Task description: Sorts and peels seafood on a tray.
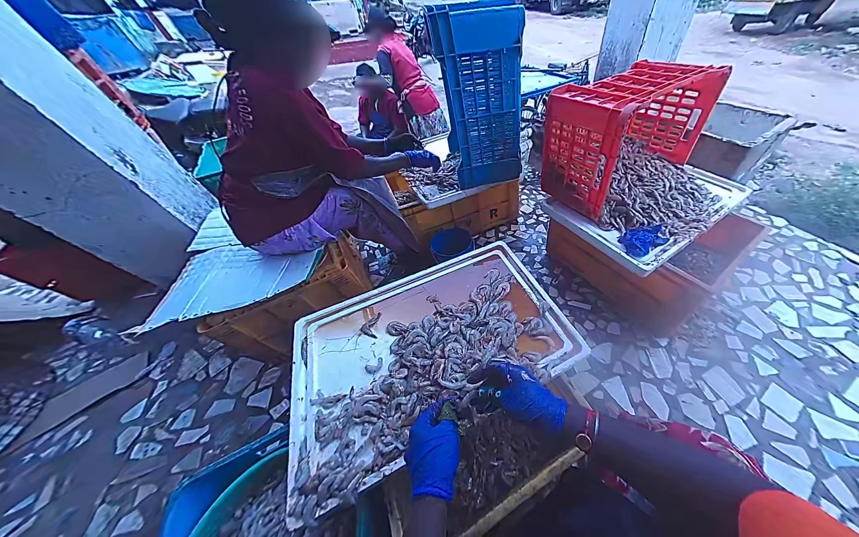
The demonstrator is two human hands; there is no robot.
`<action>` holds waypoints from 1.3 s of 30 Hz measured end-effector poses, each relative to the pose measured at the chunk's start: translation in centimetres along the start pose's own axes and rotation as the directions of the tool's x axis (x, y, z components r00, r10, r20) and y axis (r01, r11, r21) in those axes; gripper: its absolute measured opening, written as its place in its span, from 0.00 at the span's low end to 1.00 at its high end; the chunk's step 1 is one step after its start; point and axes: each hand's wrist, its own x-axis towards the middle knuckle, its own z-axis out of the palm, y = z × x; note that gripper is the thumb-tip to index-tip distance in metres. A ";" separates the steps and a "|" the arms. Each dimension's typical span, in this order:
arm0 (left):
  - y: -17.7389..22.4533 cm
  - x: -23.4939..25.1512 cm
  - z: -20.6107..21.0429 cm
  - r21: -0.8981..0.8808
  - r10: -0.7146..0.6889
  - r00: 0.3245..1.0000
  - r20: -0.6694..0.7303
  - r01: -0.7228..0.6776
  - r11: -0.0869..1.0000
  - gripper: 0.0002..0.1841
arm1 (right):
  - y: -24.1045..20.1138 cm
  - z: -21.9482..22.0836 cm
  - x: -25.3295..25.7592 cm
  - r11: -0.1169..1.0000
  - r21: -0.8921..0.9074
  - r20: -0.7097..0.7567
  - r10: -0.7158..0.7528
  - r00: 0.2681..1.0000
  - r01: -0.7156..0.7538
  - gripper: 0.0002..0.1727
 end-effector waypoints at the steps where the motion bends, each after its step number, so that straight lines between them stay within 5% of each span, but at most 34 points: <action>1: -0.3 0.3 -0.1 0.070 0.005 1.000 0.030 -0.007 0.998 0.18 | 0.1 -0.5 0.0 1.000 0.000 -0.010 0.005 1.000 -0.005 0.17; 2: -0.6 0.4 -0.2 0.092 0.041 0.996 0.085 -0.048 0.995 0.24 | 0.2 -0.9 0.0 1.000 -0.014 -0.024 0.016 1.000 -0.016 0.19; 4: -1.0 0.4 0.2 -0.147 0.227 0.948 0.223 -0.198 0.969 0.34 | 0.5 -1.6 -0.1 0.994 -0.106 -0.017 0.008 1.000 -0.010 0.22; 6: -0.9 0.2 0.9 -0.284 0.325 0.913 0.247 -0.253 0.925 0.33 | 0.4 -1.8 -0.4 0.976 -0.212 0.043 -0.047 0.998 0.056 0.23; 9: 0.1 -0.5 1.8 0.010 0.254 0.940 0.228 -0.263 0.965 0.22 | -0.2 -1.5 -0.9 0.955 -0.279 0.077 -0.086 0.993 0.104 0.22; 11: 1.1 -0.8 1.6 0.294 0.200 0.962 0.184 -0.248 0.923 0.20 | -1.0 -1.6 -0.9 0.993 -0.093 0.066 -0.073 0.995 0.079 0.21; 13: 1.0 -0.6 1.0 0.369 0.148 0.978 0.148 -0.193 0.909 0.21 | -1.9 -2.2 -0.9 0.998 0.017 0.081 -0.059 0.995 0.057 0.24; 16: -0.4 -0.3 0.8 -0.043 0.186 0.979 0.089 -0.182 0.982 0.21 | -1.5 -3.7 -0.9 0.875 -0.484 0.181 0.110 0.977 -0.008 0.28; 20: 0.1 -1.5 2.4 -0.619 0.244 0.966 0.087 -0.139 0.773 0.22 | 0.2 -1.0 -0.6 0.600 -0.790 0.204 0.057 0.977 0.129 0.23; 26: -0.3 -2.1 2.4 -0.735 0.034 0.999 -0.023 -0.040 0.677 0.21 | 2.9 2.4 -1.4 0.387 -0.865 0.171 -0.369 0.914 0.318 0.20; 30: -2.9 0.2 -2.3 -0.933 -0.200 0.968 -0.152 -0.074 0.352 0.27 | 1.8 0.4 -0.4 0.344 -0.933 0.159 0.123 0.980 0.108 0.27; 33: -6.8 2.0 -5.5 -0.973 -0.293 0.932 -0.212 -0.173 0.154 0.28 | 1.3 -3.3 1.3 0.325 -0.930 -0.108 0.202 0.973 -0.170 0.22; 36: -4.9 1.2 -4.3 -0.979 -0.304 0.947 -0.105 -0.045 0.199 0.28 | 3.0 -4.8 2.4 0.227 -0.928 -0.239 0.242 0.940 -0.294 0.18; 39: -2.7 1.4 -1.6 -0.889 -0.135 0.991 0.011 0.072 0.453 0.23 | 4.3 -4.4 2.8 0.209 -0.931 -0.246 0.246 0.937 -0.299 0.17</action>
